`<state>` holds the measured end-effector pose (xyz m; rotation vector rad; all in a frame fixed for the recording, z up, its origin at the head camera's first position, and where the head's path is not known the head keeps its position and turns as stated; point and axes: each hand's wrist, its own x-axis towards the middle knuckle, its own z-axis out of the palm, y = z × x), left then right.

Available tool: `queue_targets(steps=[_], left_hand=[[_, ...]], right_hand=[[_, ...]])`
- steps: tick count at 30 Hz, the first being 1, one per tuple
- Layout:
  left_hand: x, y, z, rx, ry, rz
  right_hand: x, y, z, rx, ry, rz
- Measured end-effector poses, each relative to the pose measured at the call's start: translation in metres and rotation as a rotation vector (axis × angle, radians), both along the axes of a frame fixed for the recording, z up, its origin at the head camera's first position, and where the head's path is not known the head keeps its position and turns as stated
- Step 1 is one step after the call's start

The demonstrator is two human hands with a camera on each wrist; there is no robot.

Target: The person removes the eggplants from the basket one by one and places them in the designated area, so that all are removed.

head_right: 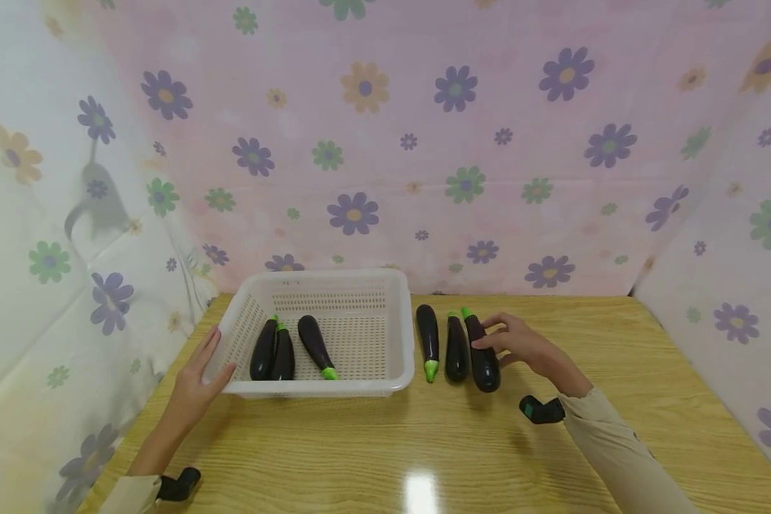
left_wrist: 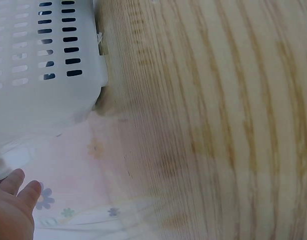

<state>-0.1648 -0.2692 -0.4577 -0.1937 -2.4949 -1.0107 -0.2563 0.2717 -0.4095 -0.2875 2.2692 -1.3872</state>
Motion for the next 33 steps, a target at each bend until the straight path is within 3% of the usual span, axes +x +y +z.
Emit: queue_targets(steps=[16, 33], left_hand=[[-0.002, 0.002, 0.006, 0.002, 0.027, 0.002], [0.001, 0.002, 0.004, -0.001, -0.005, 0.001]], right_hand=[[-0.01, 0.01, -0.017, 0.004, -0.041, -0.083], [-0.016, 0.011, -0.037, 0.046, 0.014, -0.111]])
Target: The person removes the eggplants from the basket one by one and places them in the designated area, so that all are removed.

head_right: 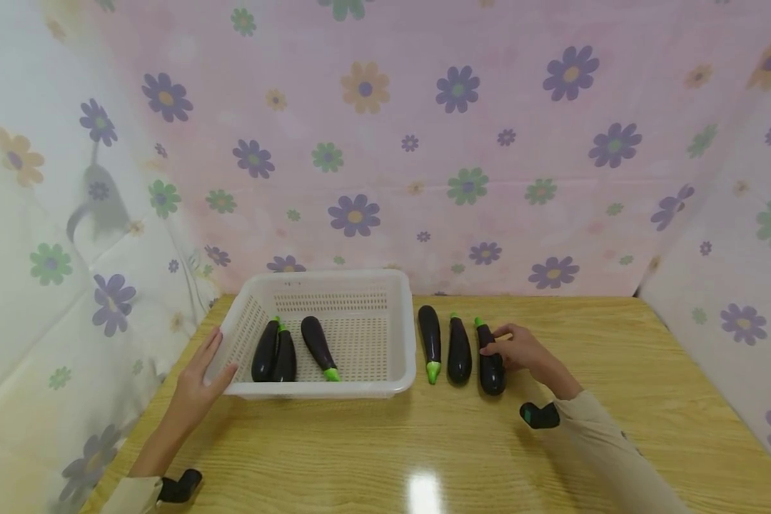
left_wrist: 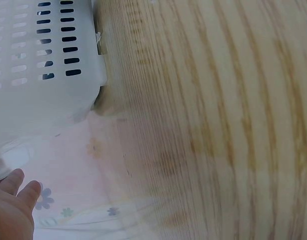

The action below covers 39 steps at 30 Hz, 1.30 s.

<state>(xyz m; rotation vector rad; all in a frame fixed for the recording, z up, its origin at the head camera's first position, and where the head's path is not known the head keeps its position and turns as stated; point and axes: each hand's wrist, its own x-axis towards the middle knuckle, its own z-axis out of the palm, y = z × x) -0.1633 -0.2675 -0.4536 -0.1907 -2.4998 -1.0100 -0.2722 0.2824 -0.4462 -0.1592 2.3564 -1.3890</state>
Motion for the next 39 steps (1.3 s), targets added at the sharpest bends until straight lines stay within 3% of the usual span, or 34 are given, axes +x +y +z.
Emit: queue_targets(steps=[17, 31, 39], left_hand=[[0.001, 0.0, 0.0, 0.005, -0.004, -0.002], [0.002, 0.002, 0.0, 0.003, -0.003, -0.005], [0.002, 0.002, 0.0, 0.006, 0.002, 0.001]], right_hand=[[0.001, -0.004, -0.002, 0.049, 0.06, -0.051], [0.004, -0.007, 0.011, 0.088, 0.073, -0.023], [0.002, -0.009, 0.019, 0.067, 0.13, -0.007]])
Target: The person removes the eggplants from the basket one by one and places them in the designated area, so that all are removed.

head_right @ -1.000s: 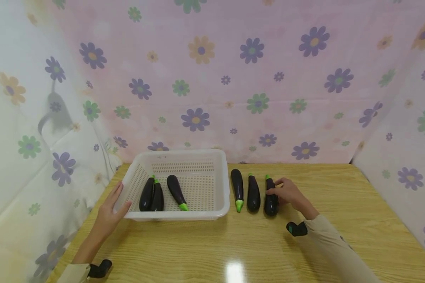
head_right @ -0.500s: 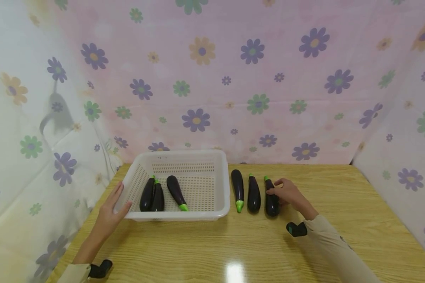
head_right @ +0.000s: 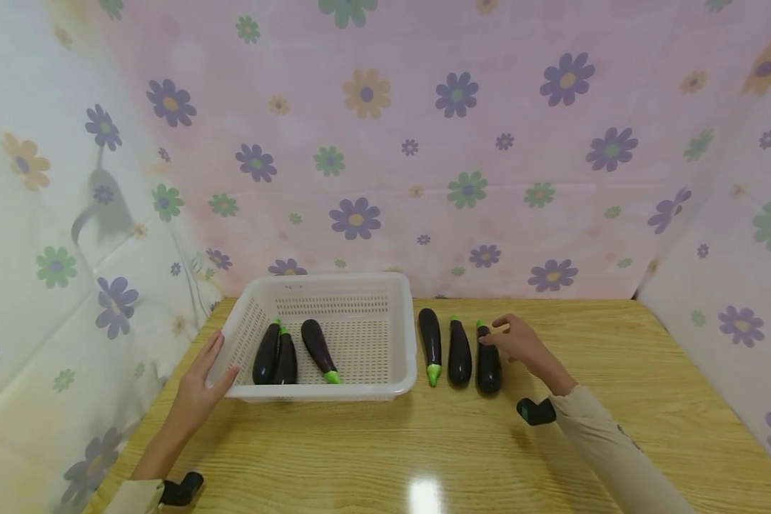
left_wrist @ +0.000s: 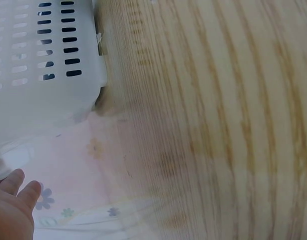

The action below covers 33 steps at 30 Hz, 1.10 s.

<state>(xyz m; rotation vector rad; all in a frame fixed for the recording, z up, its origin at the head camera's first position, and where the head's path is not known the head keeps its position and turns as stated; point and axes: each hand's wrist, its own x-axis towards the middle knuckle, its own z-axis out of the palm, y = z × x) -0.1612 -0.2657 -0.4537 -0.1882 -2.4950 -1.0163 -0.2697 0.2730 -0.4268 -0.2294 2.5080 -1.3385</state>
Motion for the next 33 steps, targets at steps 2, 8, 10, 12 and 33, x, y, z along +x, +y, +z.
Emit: queue_targets(steps=[2, 8, 10, 12, 33], left_hand=[[0.0, 0.0, 0.0, 0.0, 0.002, -0.001], [-0.001, -0.001, -0.002, -0.012, 0.015, 0.002], [-0.001, -0.001, -0.002, -0.011, 0.018, 0.001], [-0.001, -0.001, -0.002, -0.009, 0.018, 0.001], [-0.001, -0.002, -0.002, -0.003, -0.001, -0.01]], right_hand=[[0.0, -0.001, 0.003, -0.016, 0.011, 0.009], [0.002, -0.007, 0.016, -0.045, 0.045, 0.047], [0.003, -0.011, 0.021, -0.049, 0.056, 0.051], [0.004, -0.016, 0.025, -0.05, 0.07, 0.058], [0.011, -0.068, 0.059, -0.051, 0.101, 0.142]])
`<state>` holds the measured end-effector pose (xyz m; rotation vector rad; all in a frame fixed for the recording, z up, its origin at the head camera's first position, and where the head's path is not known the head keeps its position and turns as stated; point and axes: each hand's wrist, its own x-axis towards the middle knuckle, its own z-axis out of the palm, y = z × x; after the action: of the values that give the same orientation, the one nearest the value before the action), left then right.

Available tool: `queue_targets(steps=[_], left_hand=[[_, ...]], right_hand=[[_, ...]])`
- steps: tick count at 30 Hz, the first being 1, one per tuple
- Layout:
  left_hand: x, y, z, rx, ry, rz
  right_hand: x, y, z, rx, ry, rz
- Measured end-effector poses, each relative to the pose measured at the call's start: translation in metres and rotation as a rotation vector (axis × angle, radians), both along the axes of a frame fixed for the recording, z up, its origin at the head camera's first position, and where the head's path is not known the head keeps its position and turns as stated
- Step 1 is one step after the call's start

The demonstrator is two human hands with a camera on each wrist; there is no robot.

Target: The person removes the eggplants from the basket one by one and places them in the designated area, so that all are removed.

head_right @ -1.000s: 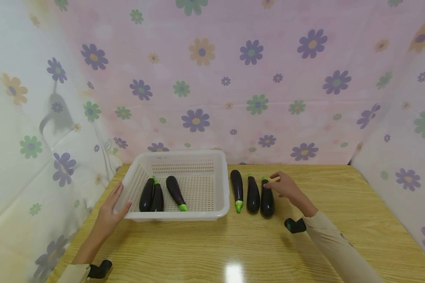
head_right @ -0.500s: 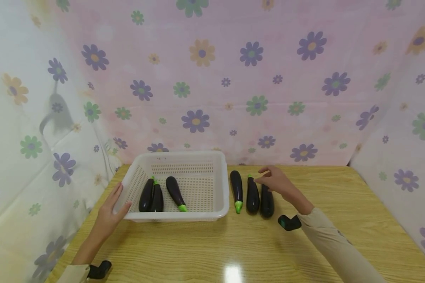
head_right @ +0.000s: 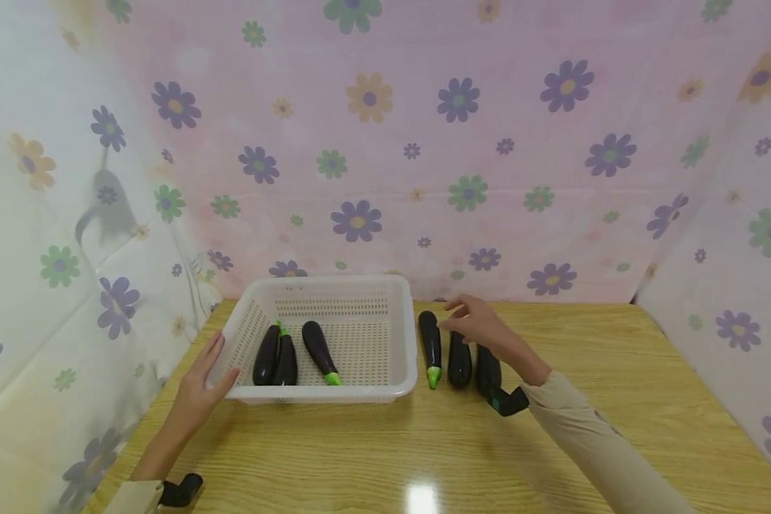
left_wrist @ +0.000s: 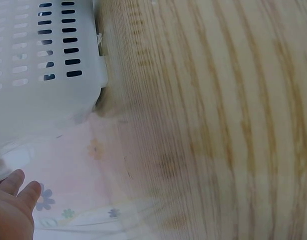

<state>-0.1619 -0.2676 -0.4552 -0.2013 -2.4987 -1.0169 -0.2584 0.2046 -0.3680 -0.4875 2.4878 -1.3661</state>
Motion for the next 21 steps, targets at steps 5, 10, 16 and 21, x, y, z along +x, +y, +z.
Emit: queue_targets(steps=[5, 10, 16, 21], left_hand=[[0.001, 0.0, 0.001, 0.006, -0.009, 0.001], [0.002, 0.0, 0.001, 0.004, -0.002, 0.003], [0.0, 0.0, -0.001, -0.006, 0.009, 0.007], [0.0, 0.0, -0.001, -0.01, 0.015, 0.014]], right_hand=[[0.001, -0.012, 0.005, -0.013, -0.001, 0.015], [0.001, -0.023, 0.007, 0.001, 0.019, 0.033], [-0.003, -0.032, 0.007, -0.03, 0.007, 0.065], [-0.005, -0.042, 0.007, -0.04, 0.002, 0.065]])
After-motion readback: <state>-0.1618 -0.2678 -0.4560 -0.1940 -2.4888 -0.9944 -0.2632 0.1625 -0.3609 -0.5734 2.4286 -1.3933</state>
